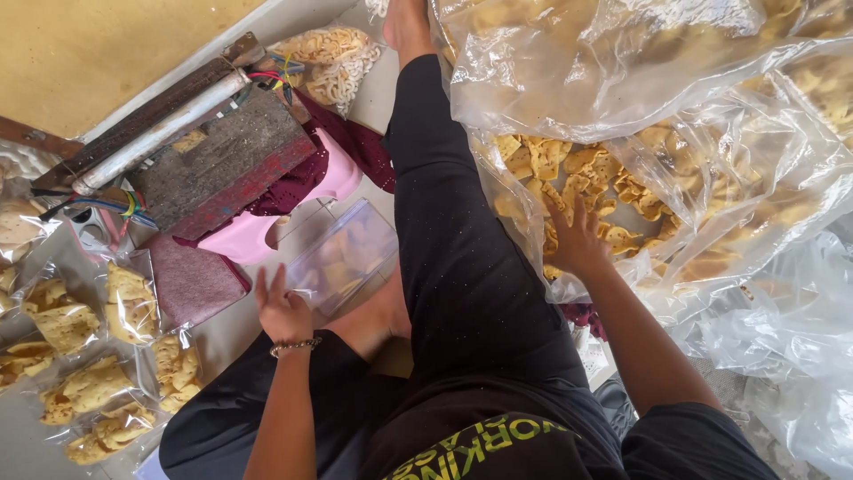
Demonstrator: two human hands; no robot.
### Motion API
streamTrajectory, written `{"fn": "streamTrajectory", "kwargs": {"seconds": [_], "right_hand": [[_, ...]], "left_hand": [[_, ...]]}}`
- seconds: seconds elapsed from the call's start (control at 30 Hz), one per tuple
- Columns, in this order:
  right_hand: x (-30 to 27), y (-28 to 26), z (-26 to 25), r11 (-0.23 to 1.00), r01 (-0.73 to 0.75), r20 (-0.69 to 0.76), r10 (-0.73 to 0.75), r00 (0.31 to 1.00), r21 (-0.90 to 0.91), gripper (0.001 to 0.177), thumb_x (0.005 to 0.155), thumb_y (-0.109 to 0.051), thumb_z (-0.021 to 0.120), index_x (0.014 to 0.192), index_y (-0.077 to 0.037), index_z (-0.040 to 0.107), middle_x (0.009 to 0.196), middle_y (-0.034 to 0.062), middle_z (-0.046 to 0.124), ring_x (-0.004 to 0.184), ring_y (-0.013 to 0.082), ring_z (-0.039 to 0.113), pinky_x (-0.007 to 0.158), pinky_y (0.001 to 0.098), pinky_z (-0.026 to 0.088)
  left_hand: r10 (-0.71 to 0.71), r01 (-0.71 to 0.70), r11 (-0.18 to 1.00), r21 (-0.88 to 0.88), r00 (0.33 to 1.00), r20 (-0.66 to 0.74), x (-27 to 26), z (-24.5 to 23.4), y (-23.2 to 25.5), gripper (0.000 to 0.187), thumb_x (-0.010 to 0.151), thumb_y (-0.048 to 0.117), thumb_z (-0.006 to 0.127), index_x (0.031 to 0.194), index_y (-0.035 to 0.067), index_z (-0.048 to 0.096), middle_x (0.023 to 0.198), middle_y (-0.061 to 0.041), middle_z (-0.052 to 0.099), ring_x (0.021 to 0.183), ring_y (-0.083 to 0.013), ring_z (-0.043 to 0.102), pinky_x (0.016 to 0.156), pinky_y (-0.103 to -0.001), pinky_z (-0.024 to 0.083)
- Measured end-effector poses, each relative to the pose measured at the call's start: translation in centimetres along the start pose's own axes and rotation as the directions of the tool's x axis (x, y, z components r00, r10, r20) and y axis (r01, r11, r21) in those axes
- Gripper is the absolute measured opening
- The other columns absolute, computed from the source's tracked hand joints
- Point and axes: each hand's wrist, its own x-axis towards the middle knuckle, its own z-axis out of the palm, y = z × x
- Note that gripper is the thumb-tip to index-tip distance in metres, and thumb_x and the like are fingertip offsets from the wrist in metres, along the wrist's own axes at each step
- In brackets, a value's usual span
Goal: A person is manually portioning snacks from a large bulk bag into smaller individual plastic bags while sitting on the floor.
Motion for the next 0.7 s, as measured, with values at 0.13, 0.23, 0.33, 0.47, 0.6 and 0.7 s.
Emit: {"fn": "streamTrajectory", "kwargs": {"seconds": [0.13,0.23,0.33,0.47,0.6,0.7], "right_hand": [[-0.2,-0.5,1.7,0.997,0.029,-0.078,-0.035,0.996,-0.068,0.098,0.080,-0.035,0.084,0.160,-0.035,0.028,0.166,0.0128,0.018,0.145,0.0517,0.027,0.094,0.0720,0.052],[-0.1,-0.1,0.7,0.998,-0.014,-0.078,0.010,0.997,-0.054,0.084,0.087,-0.029,0.077,0.158,-0.034,0.033,0.163,0.0096,0.025,0.142,0.0457,0.036,0.096,0.0649,0.054],[-0.9,0.2,-0.4,0.999,-0.052,-0.053,0.052,0.997,0.003,0.083,0.091,-0.032,0.073,0.161,-0.034,0.028,0.164,0.0130,0.023,0.145,0.0452,0.033,0.099,0.0672,0.050],[-1.5,0.4,-1.1,0.986,-0.034,-0.149,0.058,0.987,0.161,0.072,0.080,-0.009,0.063,0.148,-0.030,0.051,0.155,0.0073,0.043,0.132,0.0367,0.050,0.098,0.0537,0.052],[-1.2,1.9,-1.2,0.991,-0.032,-0.116,0.047,0.992,0.128,0.067,0.085,-0.024,0.068,0.150,-0.030,0.052,0.150,0.0045,0.050,0.124,0.0320,0.059,0.091,0.0497,0.055],[-0.2,3.0,-0.4,0.961,0.175,-0.196,-0.133,0.972,0.213,0.081,0.079,-0.021,0.077,0.153,-0.024,0.045,0.145,0.0140,0.053,0.123,0.0361,0.059,0.095,0.0477,0.053]], "left_hand": [[-0.410,0.525,0.718,-0.457,0.849,0.332,0.1,-4.8,4.7,0.081,0.088,0.005,0.067,0.160,0.017,0.033,0.130,-0.019,0.063,0.095,-0.0271,0.073,0.082,-0.038,0.061],[-0.303,0.565,0.544,-0.620,0.822,0.483,-0.6,-9.2,8.9,0.070,0.088,0.000,0.065,0.153,0.007,0.040,0.103,-0.023,0.074,0.085,-0.0259,0.075,0.073,-0.034,0.063],[-0.123,0.525,0.509,-0.682,0.829,0.546,-3.0,-11.7,13.4,0.055,0.082,0.001,0.072,0.136,0.009,0.064,0.098,-0.018,0.077,0.081,-0.0203,0.073,0.073,-0.033,0.063],[0.449,0.639,0.289,-0.713,0.567,0.691,-8.8,-10.6,17.4,0.052,0.090,0.014,0.072,0.137,-0.003,0.056,0.096,-0.018,0.077,0.073,-0.0210,0.075,0.071,-0.031,0.064],[0.483,0.224,0.395,-0.891,0.774,0.409,-9.5,-8.5,17.9,0.033,0.094,0.011,0.067,0.126,0.005,0.068,0.105,-0.010,0.079,0.081,-0.0149,0.076,0.065,-0.022,0.060],[0.421,-0.127,0.809,-0.574,0.807,0.415,-9.8,-5.4,16.1,0.071,0.080,0.016,0.072,0.146,0.010,0.047,0.159,-0.016,0.043,0.142,-0.0311,0.048,0.107,-0.041,0.044]]}}
